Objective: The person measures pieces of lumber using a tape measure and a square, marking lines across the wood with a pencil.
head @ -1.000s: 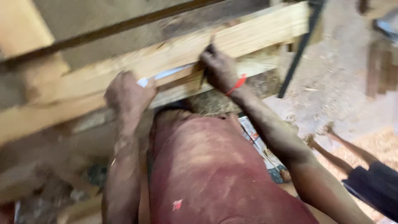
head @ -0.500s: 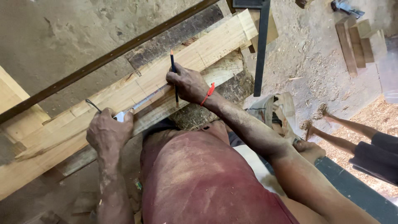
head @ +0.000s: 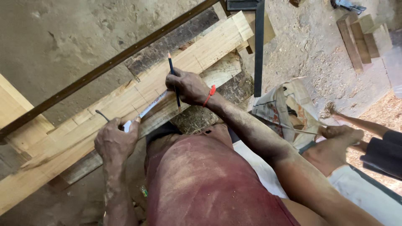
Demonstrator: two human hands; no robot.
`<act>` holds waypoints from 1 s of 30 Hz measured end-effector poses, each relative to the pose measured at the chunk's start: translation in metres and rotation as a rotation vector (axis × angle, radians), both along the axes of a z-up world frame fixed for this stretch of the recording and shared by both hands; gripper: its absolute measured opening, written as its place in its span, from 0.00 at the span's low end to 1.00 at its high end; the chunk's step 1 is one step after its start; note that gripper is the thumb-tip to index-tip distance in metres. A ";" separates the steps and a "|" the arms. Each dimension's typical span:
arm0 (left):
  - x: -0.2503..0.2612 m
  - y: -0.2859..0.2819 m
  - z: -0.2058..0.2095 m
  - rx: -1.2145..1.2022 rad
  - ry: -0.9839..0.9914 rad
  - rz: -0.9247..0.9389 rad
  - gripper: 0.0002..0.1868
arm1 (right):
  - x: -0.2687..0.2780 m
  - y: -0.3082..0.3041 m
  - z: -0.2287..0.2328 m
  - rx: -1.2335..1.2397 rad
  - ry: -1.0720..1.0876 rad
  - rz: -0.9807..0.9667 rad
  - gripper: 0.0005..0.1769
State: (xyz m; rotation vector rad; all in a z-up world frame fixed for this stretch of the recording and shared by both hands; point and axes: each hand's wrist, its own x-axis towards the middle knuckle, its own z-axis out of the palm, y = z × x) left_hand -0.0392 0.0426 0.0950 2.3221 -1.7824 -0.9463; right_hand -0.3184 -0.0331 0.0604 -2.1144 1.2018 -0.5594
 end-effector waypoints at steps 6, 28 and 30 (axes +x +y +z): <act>-0.002 0.011 0.008 -0.045 0.018 -0.026 0.26 | 0.004 0.017 0.013 0.069 -0.082 0.046 0.05; -0.025 0.056 0.013 0.155 0.406 -0.052 0.16 | 0.032 0.079 0.021 0.115 -0.207 0.167 0.13; -0.027 0.057 0.013 0.185 0.385 -0.071 0.16 | 0.028 0.085 0.020 0.120 -0.199 0.136 0.12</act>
